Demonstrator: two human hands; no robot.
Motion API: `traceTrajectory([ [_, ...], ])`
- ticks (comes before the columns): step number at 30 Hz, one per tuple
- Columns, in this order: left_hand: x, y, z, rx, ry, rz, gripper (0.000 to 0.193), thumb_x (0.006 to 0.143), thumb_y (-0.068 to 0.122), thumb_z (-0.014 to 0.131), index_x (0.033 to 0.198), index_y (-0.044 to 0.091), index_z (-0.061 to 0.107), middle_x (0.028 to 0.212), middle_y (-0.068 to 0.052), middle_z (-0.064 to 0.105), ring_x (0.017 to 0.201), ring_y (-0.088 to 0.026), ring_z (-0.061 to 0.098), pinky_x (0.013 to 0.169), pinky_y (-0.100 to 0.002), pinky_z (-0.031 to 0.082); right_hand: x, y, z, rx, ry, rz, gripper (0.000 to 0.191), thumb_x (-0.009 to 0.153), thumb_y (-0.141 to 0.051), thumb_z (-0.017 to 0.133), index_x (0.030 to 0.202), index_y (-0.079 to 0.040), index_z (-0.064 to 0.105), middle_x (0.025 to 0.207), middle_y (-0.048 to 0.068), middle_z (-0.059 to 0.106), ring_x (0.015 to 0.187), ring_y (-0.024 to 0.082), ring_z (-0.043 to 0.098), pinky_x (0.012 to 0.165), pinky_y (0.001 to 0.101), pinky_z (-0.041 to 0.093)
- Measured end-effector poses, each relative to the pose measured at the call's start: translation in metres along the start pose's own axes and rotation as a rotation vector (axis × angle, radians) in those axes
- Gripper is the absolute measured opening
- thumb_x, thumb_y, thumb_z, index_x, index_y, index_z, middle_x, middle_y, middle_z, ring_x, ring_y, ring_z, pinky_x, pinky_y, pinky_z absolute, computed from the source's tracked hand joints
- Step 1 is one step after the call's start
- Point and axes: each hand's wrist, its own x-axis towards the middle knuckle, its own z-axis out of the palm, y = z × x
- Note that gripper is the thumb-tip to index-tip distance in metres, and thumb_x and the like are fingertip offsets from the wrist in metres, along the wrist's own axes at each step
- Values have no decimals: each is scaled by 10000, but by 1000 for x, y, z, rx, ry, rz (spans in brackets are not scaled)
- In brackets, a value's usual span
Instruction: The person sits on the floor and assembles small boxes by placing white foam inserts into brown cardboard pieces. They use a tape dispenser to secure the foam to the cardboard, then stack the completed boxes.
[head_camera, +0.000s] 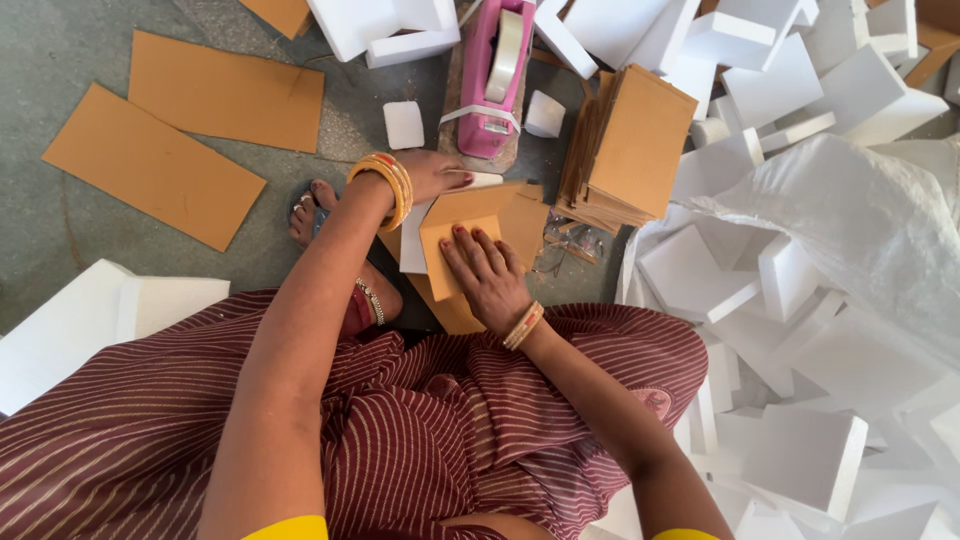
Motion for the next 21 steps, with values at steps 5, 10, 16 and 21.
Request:
traceTrajectory([
  [5,-10,17,13,171,49,-24,799,805,629,731,1343,64,557,1355,-198,594,1249,-385,574,1057,-473,446,32,6,12,178,-144,53,770,932,-424,617,1587,-142,329,1608,143,340,1517,384,279,1229,559,194],
  [10,-18,26,42,524,378,60,644,713,279,853,1237,65,547,1151,-155,664,1057,-358,652,907,-515,510,33,20,18,181,-105,-47,727,982,-559,527,1542,-114,398,1604,179,353,1535,402,232,1250,546,172],
  [16,-18,14,53,591,501,53,455,766,122,796,1163,88,577,1141,-114,665,1039,-313,667,871,-463,546,25,24,30,345,44,-111,781,921,-598,597,1501,-99,437,1566,225,381,1480,425,283,1188,558,230],
  [21,-23,7,54,563,599,118,526,708,124,812,1176,79,578,1151,-110,656,992,-311,665,831,-460,544,13,34,42,790,330,487,544,1028,-440,696,1426,-134,485,1459,115,552,1310,258,556,1142,421,511],
])
